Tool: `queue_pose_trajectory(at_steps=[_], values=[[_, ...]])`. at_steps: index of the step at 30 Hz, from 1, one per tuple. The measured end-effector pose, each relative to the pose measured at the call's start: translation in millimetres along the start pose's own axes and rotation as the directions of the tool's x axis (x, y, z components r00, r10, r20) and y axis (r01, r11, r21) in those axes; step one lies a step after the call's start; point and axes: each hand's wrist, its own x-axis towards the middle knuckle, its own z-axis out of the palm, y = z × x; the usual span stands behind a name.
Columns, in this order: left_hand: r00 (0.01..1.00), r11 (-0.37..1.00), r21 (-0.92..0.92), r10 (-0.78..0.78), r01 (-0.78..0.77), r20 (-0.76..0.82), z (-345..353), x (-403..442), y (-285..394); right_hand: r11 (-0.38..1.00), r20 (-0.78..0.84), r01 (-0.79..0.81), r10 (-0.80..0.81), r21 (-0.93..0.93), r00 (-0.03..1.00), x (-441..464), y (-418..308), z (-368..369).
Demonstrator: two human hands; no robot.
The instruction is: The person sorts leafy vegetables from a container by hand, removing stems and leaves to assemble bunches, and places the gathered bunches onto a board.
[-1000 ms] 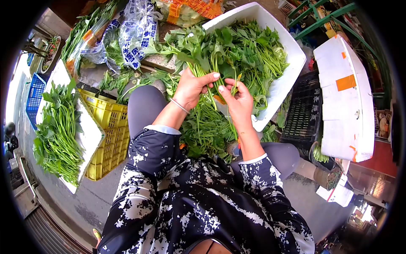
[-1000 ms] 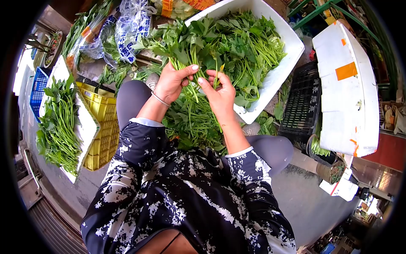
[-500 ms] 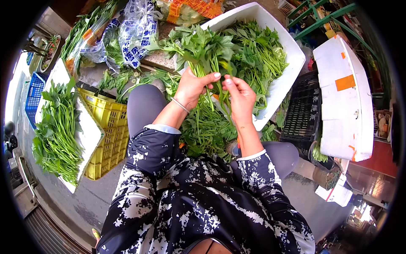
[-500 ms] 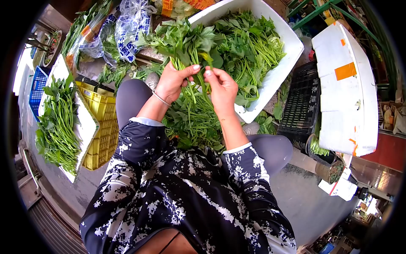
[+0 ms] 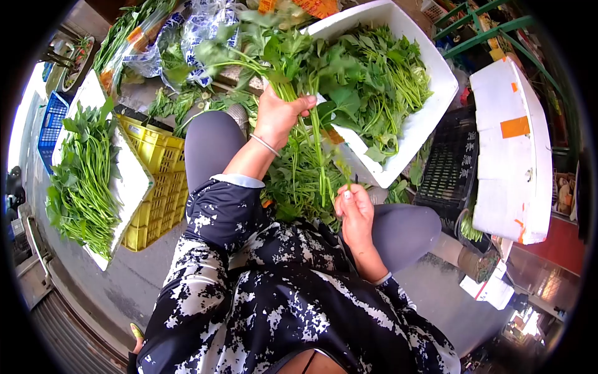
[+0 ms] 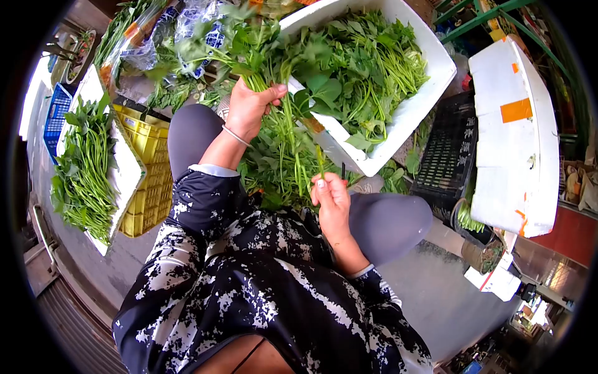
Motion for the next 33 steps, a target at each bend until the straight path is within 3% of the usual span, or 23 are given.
queue_pose_trajectory(at_steps=[2, 3, 4, 6, 8, 9, 10, 11, 13, 16, 18, 20, 21, 26, 28, 29, 31, 32, 33], values=[[0.991, 0.995, -0.01, 0.095, -0.096, -0.091, -9, 8, -7, 0.982, -0.041, -0.105, 0.099, -0.155, 0.994, -19, 9, -8], [0.994, 0.996, -0.02, 0.087, -0.088, -0.061, -10, 7, 3, 0.997, -0.095, -0.068, 0.065, -0.024, 0.993, -24, 17, -6], [0.994, 0.996, -0.02, 0.087, -0.089, -0.064, -11, 7, 5, 0.997, -0.093, -0.069, 0.067, -0.025, 0.993, -24, 23, -4], [0.993, 0.997, 0.053, -0.053, 0.047, 0.109, -11, 6, 3, 0.997, -0.141, 0.056, -0.063, -0.057, 0.988, -23, 27, 0], [0.989, 0.995, 0.078, -0.069, 0.059, 0.13, -13, 10, 1, 0.923, -0.142, -0.187, 0.147, -0.335, 0.979, -13, 15, 0], [0.99, 0.996, 0.055, -0.082, 0.076, 0.114, -14, 11, 1, 0.799, -0.13, -0.016, -0.077, -0.601, 0.989, -6, 15, -1], [0.991, 0.995, 0.03, -0.093, 0.09, 0.096, -14, 11, 0, 0.571, -0.05, 0.128, -0.285, -0.811, 0.957, 2, 13, 1], [0.992, 0.997, 0.002, -0.08, 0.08, 0.096, -14, 10, 0, 0.571, -0.052, 0.127, -0.287, -0.811, 0.957, 9, 7, 5], [0.989, 0.996, -0.018, -0.085, 0.088, 0.123, -14, 8, 1, 0.32, -0.014, 0.214, -0.584, -0.923, 0.811, 22, -15, 23], [0.985, 0.995, -0.053, -0.074, 0.083, 0.156, -13, 5, 5, 0.267, 0.067, 0.217, -0.477, -0.939, 0.876, 44, -14, 31], [0.973, 0.99, -0.081, -0.099, 0.118, 0.21, -13, 3, 5, 0.322, 0.018, 0.21, -0.509, -0.923, 0.861, 65, 5, 32], [0.967, 0.988, -0.085, -0.105, 0.127, 0.233, -14, 1, 4, 0.507, 0.004, 0.164, -0.302, -0.847, 0.953, 81, 25, 25], [0.966, 0.99, -0.072, -0.097, 0.117, 0.239, -14, 0, 4, 0.545, -0.029, 0.227, -0.421, -0.807, 0.907, 87, 27, 30], [0.959, 0.992, -0.039, -0.105, 0.119, 0.263, -14, 3, 3, 0.4, 0.061, 0.293, -0.499, -0.869, 0.864, 84, 13, 56], [0.961, 0.991, -0.05, -0.109, 0.126, 0.254, -11, 2, 3, 0.409, -0.043, 0.131, -0.391, -0.903, 0.919, 92, 21, 67], [0.962, 0.989, -0.06, -0.114, 0.133, 0.246, -10, 1, 2, 0.409, -0.043, 0.131, -0.389, -0.903, 0.92, 98, 29, 65], [0.958, 0.985, -0.089, -0.12, 0.147, 0.26, -9, 3, 2, 0.69, 0.008, 0.284, -0.374, -0.666, 0.927, 112, 41, 65], [0.953, 0.98, -0.117, -0.126, 0.163, 0.274, -10, 3, 1, 0.691, 0.011, 0.282, -0.369, -0.665, 0.929, 113, 46, 63], [0.95, 0.975, -0.129, -0.139, 0.181, 0.281, -10, 3, 3, 0.821, -0.038, 0.197, -0.257, -0.536, 0.966, 113, 43, 63]])
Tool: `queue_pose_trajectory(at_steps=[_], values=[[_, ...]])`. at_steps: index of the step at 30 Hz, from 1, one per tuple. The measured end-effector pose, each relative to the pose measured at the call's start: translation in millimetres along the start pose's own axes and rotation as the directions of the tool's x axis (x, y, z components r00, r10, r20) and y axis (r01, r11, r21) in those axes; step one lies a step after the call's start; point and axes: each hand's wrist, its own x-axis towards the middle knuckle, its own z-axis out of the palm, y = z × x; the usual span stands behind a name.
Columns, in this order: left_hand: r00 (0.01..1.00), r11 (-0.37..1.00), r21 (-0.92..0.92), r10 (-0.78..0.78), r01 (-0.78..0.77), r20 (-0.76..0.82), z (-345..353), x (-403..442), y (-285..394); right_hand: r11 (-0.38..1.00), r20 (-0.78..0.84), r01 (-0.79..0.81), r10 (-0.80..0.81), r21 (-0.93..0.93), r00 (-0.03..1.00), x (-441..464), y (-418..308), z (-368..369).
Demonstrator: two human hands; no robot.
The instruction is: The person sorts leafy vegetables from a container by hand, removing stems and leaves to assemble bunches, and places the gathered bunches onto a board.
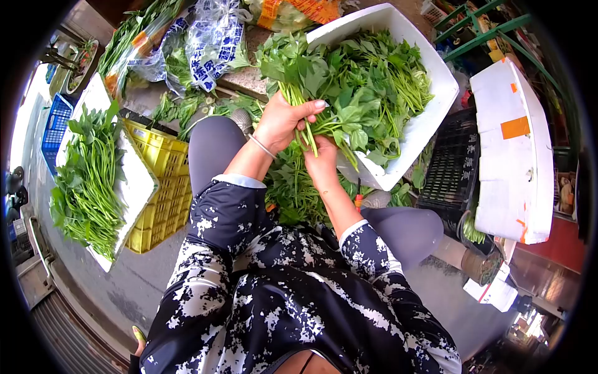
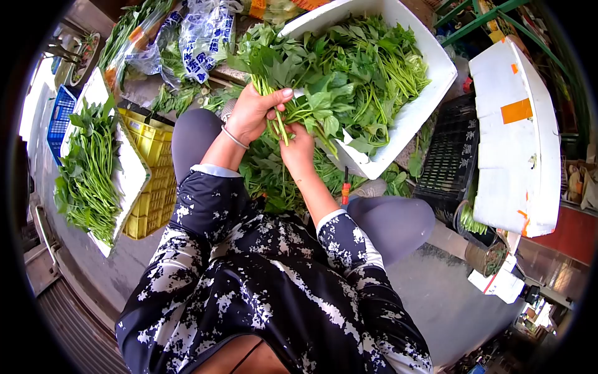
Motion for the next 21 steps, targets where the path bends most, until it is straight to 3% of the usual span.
queue_pose_trajectory(at_steps=[1, 7, 9, 11, 13, 17, 18, 19, 21], values=[[1.0, 1.0, -0.003, -0.001, 0.001, -0.002, 1, -1, 2, 0.98, 0.04, -0.125, 0.121, 0.156, 0.992, 1, -3, -2], [0.993, 0.993, 0.002, 0.115, -0.115, -0.012, -3, 1, 5, 0.929, -0.061, -0.043, 0.07, 0.368, 0.996, -21, -19, -46], [0.995, 0.995, -0.015, 0.101, -0.101, -0.001, -9, 0, 5, 0.839, -0.202, -0.01, 0.143, 0.544, 0.969, -21, -27, -68], [0.995, 0.996, 0.053, 0.066, -0.07, 0.072, -6, -2, 8, 0.788, -0.278, 0.033, 0.177, 0.615, 0.944, -12, -24, -91], [0.991, 0.993, 0.097, 0.059, -0.071, 0.122, -1, -6, 10, 0.857, -0.268, -0.057, 0.223, 0.513, 0.937, 0, -40, -98], [0.965, 0.994, 0.078, 0.06, -0.083, 0.256, 2, -9, 12, 0.813, -0.034, -0.172, 0.229, 0.556, 0.973, 20, -44, -84], [0.952, 0.994, 0.073, 0.061, -0.087, 0.299, 1, -9, 12, 0.824, 0.152, -0.346, 0.311, 0.449, 0.938, 22, -46, -89], [0.938, 0.994, 0.069, 0.062, -0.09, 0.341, 0, -9, 12, 0.825, 0.153, -0.342, 0.306, 0.45, 0.94, 24, -48, -87], [0.941, 0.994, 0.061, 0.066, -0.091, 0.332, 0, -10, 12, 0.772, 0.38, -0.425, 0.256, 0.474, 0.889, 25, -54, -82]])
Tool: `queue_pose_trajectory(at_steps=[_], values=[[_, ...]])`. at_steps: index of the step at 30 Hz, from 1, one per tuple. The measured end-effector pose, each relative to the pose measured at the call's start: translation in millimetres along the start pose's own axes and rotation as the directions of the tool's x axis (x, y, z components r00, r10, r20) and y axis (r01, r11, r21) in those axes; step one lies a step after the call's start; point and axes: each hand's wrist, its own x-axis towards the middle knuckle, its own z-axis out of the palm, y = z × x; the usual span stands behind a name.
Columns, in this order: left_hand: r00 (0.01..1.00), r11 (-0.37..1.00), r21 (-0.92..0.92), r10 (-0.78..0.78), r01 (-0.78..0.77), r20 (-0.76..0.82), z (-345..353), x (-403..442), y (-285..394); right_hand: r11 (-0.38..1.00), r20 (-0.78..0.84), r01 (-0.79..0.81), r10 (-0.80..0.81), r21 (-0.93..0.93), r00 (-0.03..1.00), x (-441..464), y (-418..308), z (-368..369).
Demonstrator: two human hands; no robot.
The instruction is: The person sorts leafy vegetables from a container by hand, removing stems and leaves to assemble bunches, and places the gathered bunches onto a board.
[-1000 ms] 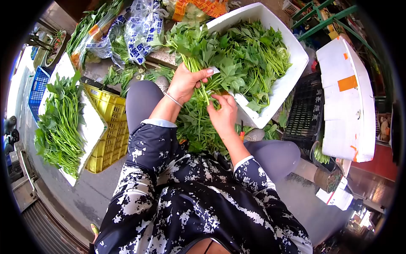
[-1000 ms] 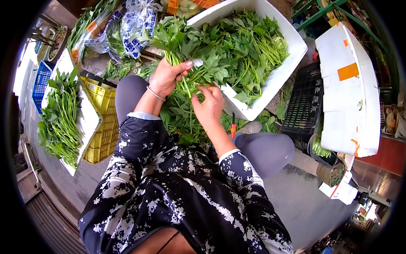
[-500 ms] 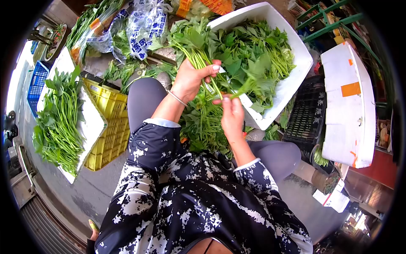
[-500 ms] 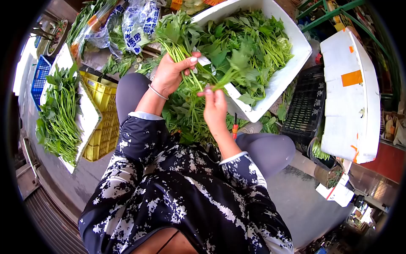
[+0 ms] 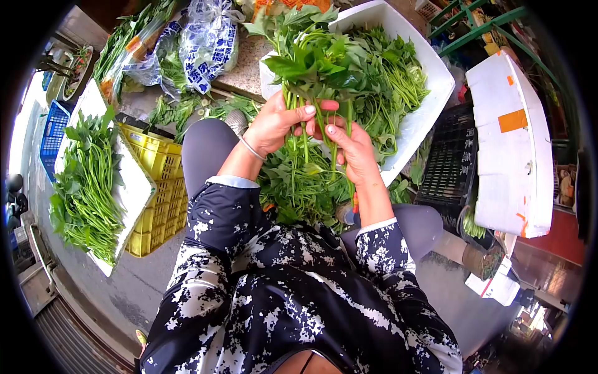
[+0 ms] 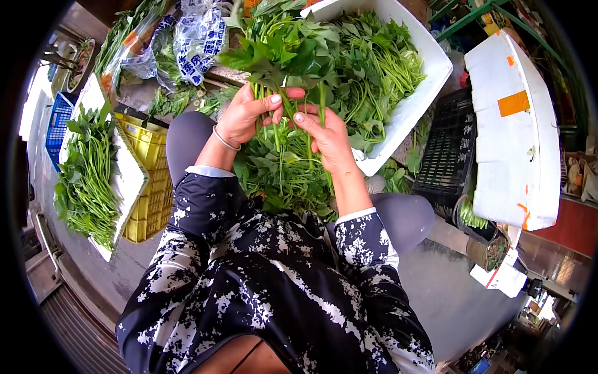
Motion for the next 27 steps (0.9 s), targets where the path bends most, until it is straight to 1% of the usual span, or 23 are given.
queue_pose_trajectory(at_steps=[1, 2, 3, 6, 7, 8, 9, 11, 12, 13, 14, 18, 20, 21, 22, 24, 26, 27], values=[[1.0, 1.0, -0.009, -0.002, 0.002, -0.007, 1, 0, 0, 1.0, 0.04, 0.002, -0.003, 0.016, 0.999, 4, 6, 0], [1.0, 1.0, -0.018, -0.004, 0.004, -0.012, 1, 1, -1, 1.0, 0.038, 0.005, -0.006, 0.017, 0.999, 4, 8, 2], [0.998, 0.999, -0.04, 0.022, -0.024, -0.051, 1, 2, -2, 1.0, 0.022, 0.015, -0.015, -0.002, 1.0, 3, 10, 4], [0.997, 0.999, -0.037, 0.012, -0.015, -0.083, 2, 2, -1, 0.998, -0.016, 0.04, -0.041, -0.043, 0.999, 3, 10, 9], [0.997, 1.0, 0.005, -0.006, 0.007, -0.082, 0, 2, -2, 0.996, -0.052, 0.055, -0.059, -0.077, 0.997, 1, 5, 13], [0.997, 1.0, 0.006, -0.004, 0.004, -0.08, -1, 3, -3, 0.991, -0.087, 0.068, -0.078, -0.112, 0.993, 1, 3, 17], [0.994, 1.0, 0.012, 0.001, 0.001, -0.106, -2, 3, -4, 0.991, -0.087, 0.07, -0.08, -0.113, 0.993, 4, 6, 19], [0.991, 1.0, 0.017, 0.006, -0.004, -0.133, -3, 2, -8, 0.952, -0.076, 0.3, -0.304, -0.062, 0.95, 16, 16, 18], [0.985, 1.0, 0.022, -0.002, 0.006, -0.174, -2, 2, -10, 0.951, -0.074, 0.301, -0.305, -0.063, 0.949, 19, 17, 18], [0.976, 1.0, 0.026, -0.011, 0.017, -0.216, -2, 2, -10, 0.945, -0.108, 0.308, -0.319, -0.108, 0.942, 22, 17, 17], [0.976, 1.0, 0.026, -0.009, 0.015, -0.218, -3, 1, -10, 0.938, -0.141, 0.313, -0.334, -0.152, 0.932, 24, 18, 17], [0.978, 0.999, 0.031, -0.034, 0.041, -0.207, -5, 2, -9, 0.949, -0.175, 0.304, -0.315, -0.089, 0.933, 15, 6, 24], [0.978, 0.999, 0.004, -0.033, 0.035, -0.208, -3, 2, -9, 0.988, -0.314, 0.133, -0.149, -0.072, 0.938, 10, 0, 23], [0.977, 0.999, 0.003, -0.033, 0.035, -0.209, -3, 2, -9, 0.985, -0.317, 0.166, -0.174, -0.052, 0.932, 12, 4, 20], [0.973, 0.999, -0.004, -0.036, 0.036, -0.229, -1, 2, -9, 0.985, -0.316, 0.164, -0.172, -0.052, 0.933, 13, 6, 18], [0.967, 0.999, -0.011, -0.04, 0.038, -0.251, 0, 2, -7, 0.947, -0.405, 0.319, -0.274, 0.046, 0.872, 14, 8, 15], [0.967, 0.999, -0.015, -0.048, 0.045, -0.251, 1, 1, -6, 0.942, -0.428, 0.329, -0.269, 0.07, 0.863, 11, 5, 15], [0.967, 0.999, -0.015, -0.047, 0.045, -0.25, 0, 2, -7, 0.942, -0.454, 0.335, -0.287, 0.029, 0.843, 7, 0, 16]])
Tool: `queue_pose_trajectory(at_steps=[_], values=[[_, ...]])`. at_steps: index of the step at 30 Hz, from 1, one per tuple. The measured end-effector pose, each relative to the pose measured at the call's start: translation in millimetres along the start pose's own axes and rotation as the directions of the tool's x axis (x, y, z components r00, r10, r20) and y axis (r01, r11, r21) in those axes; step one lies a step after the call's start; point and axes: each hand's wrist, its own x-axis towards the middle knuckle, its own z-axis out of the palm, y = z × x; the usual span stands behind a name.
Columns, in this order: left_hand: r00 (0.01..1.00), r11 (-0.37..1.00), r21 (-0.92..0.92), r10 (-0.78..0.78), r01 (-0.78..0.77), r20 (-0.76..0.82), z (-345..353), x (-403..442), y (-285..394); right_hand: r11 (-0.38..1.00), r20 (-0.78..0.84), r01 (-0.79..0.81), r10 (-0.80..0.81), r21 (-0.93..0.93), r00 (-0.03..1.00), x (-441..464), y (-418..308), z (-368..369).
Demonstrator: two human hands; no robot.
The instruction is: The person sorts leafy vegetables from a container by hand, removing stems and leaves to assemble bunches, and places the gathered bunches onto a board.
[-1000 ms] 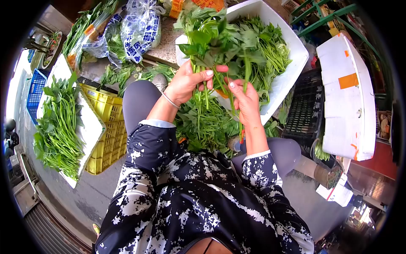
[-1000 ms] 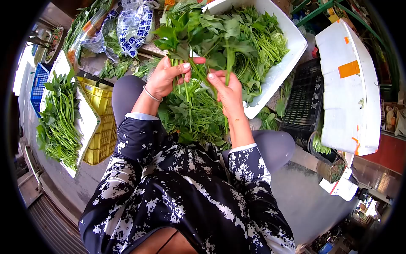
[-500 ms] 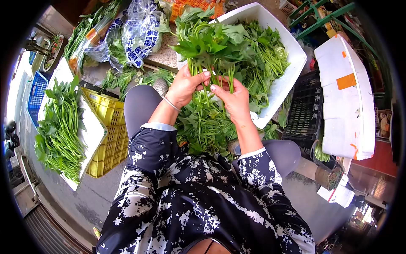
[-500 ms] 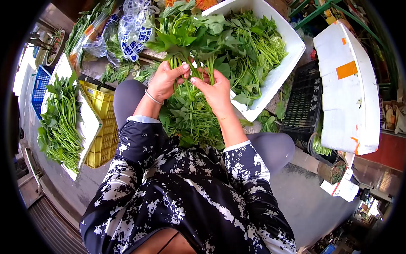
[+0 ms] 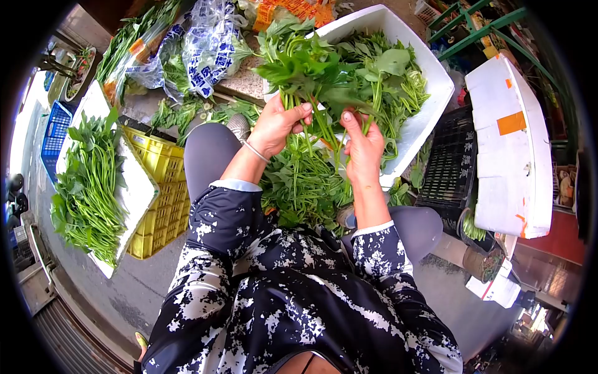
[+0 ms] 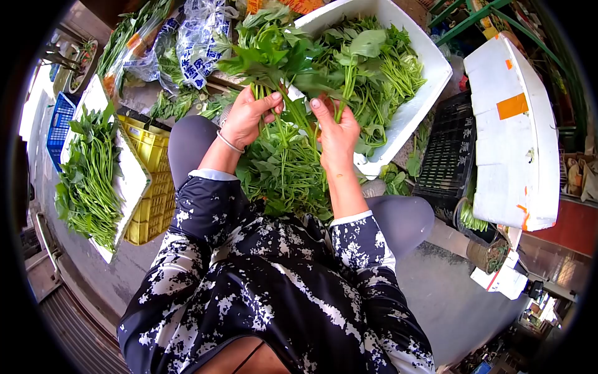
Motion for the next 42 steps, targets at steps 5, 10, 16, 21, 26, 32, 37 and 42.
queue_pose_trajectory(at_steps=[5, 10, 16, 21, 26, 32, 37, 42], values=[[1.0, 0.994, 0.111, -0.016, 0.013, 0.027, 1, -2, 0, 0.971, -0.121, 0.238, -0.235, 0.015, 0.964, 10, -25, -9], [0.999, 0.993, 0.12, -0.004, -0.001, 0.047, 3, 0, 1, 0.844, -0.174, 0.524, -0.537, -0.119, 0.825, 11, -57, 2], [0.997, 0.995, 0.094, 0.03, -0.023, -0.069, 0, 3, -5, 0.698, -0.297, 0.628, -0.715, -0.344, 0.633, 10, -80, -10], [0.998, 0.992, 0.121, -0.029, 0.023, 0.048, 2, 2, -6, 0.95, -0.029, 0.293, -0.297, -0.111, 0.954, 17, -84, -2], [0.989, 0.992, 0.101, -0.083, 0.071, 0.123, 5, -3, -4, 0.988, 0.177, 0.111, -0.091, -0.105, 0.98, 40, -53, 10], [0.993, 0.996, -0.015, -0.088, 0.09, 0.084, 1, -2, -2, 0.997, 0.151, 0.01, -0.021, 0.076, 0.988, 27, -49, 4], [0.99, 0.982, -0.137, -0.138, 0.132, -0.037, 1, 1, -4, 0.971, 0.294, 0.202, -0.159, -0.124, 0.942, 8, -21, 6], [0.987, 0.987, -0.06, -0.151, 0.148, -0.045, 2, -3, -6, 0.902, 0.447, 0.319, -0.167, -0.291, 0.879, -9, -7, -7]])
